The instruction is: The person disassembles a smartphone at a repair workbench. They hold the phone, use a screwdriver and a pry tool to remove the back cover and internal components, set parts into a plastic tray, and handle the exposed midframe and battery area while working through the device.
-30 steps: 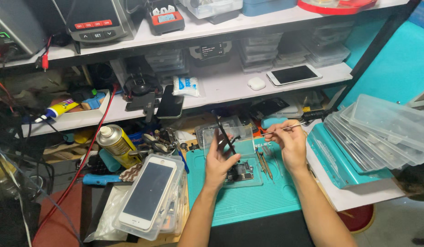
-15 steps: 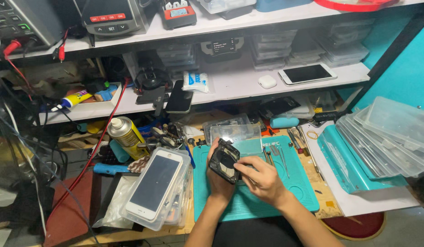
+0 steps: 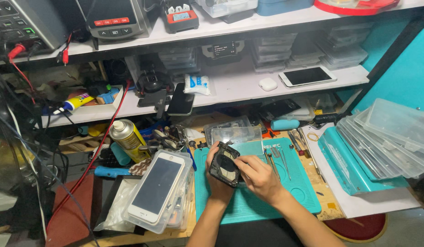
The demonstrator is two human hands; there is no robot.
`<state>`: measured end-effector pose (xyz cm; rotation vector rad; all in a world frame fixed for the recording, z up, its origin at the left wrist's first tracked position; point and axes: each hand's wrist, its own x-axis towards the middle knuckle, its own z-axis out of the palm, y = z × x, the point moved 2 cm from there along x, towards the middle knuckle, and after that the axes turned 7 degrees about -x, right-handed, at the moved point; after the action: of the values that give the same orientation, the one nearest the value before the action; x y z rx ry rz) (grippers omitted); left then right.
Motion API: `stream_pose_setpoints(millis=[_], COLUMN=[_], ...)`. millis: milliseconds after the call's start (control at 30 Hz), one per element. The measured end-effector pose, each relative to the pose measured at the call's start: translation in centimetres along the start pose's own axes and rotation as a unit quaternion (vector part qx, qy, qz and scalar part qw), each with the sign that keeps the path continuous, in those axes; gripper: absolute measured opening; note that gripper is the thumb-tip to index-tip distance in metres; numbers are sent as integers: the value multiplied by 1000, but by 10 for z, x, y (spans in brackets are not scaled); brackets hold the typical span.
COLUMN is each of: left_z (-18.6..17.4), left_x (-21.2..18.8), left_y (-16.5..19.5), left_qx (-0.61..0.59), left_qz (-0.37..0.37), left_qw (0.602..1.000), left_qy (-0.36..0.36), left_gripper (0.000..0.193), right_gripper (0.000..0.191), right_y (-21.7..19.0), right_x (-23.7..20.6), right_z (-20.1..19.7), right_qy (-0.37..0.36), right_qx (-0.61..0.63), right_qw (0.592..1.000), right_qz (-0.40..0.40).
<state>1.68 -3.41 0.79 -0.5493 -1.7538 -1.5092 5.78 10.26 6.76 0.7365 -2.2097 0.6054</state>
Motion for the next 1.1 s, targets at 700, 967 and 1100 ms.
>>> stream_pose_setpoints(millis=[700,967,1100], left_z=[2,4,7], left_x=[-3,-3,-4], left_y=[-5,0,1], left_qx=[-105,-130,-148], left_qz=[-49,-26,-42], left_qw=[993,991,987], left_qy=[-8,-27,-38], left_gripper=[81,81,81], right_gripper=[26,15,18], right_y=[15,50,76], right_x=[1,-7,-7], right_z=[-2,9,12], right_qy=[-13,37,39], right_qx=[36,200,358], right_qw=[998,944,862], right_qz=[54,260,357])
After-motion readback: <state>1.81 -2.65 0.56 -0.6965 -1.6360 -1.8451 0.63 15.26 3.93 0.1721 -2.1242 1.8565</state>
